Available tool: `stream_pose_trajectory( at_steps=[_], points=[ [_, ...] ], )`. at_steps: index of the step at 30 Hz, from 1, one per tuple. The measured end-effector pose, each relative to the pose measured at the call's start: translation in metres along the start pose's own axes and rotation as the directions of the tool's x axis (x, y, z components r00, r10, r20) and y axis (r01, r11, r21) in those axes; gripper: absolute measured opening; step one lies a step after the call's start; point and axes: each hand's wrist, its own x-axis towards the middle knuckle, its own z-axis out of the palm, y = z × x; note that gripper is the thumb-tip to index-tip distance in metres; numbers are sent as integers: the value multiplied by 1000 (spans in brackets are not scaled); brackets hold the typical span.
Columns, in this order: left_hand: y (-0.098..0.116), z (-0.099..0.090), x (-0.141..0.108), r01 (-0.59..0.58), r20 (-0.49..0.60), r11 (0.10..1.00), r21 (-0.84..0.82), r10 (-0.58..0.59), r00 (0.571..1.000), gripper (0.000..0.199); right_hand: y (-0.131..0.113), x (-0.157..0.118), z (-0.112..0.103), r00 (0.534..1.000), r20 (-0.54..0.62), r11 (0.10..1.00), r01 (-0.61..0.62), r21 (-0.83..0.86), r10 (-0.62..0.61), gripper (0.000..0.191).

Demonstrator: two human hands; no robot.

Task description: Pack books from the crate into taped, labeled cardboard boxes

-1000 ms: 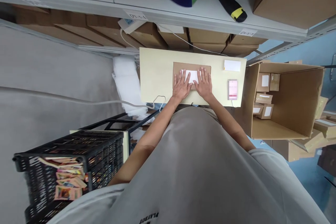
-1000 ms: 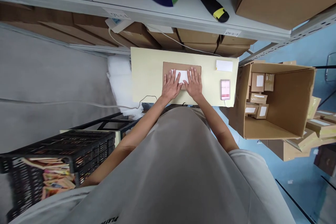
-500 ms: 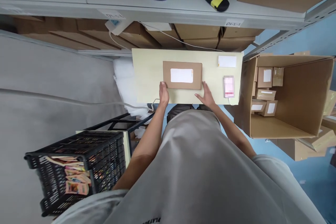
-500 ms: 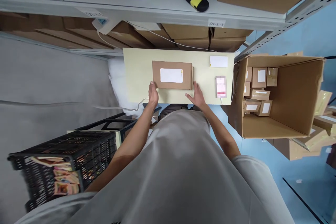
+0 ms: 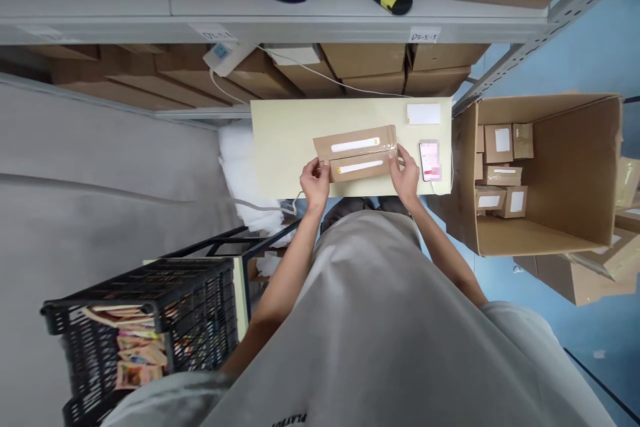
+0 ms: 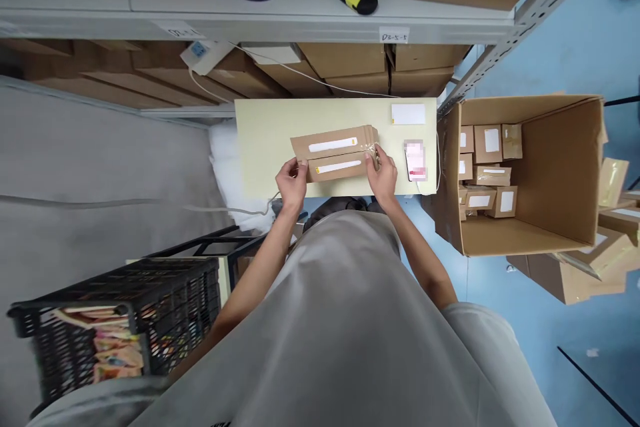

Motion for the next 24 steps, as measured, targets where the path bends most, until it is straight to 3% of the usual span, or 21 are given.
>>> stream_pose_trajectory(
  at_steps=[5, 11, 18, 24],
  points=[
    [-4, 1, -22, 53, 66, 996, -66, -49, 997, 36, 7, -20, -10, 994, -49, 995, -99, -2, 99, 65],
    [-28, -10, -42, 94, 94, 994, 61, -100, 991, 32, 19, -61, -12, 989, -44, 978, -147, -150, 142, 60],
    [-57, -8, -80, 110, 128, 992, 55, -117, 985, 31, 34, -112, -10, 984, -22, 954, -176, -242, 176, 82],
    [-44, 1, -100, 88, 214, 993, -73, -71, 974, 31, 23, -151, -47, 990, -72, 949, -140, -282, 125, 95]
  ],
)
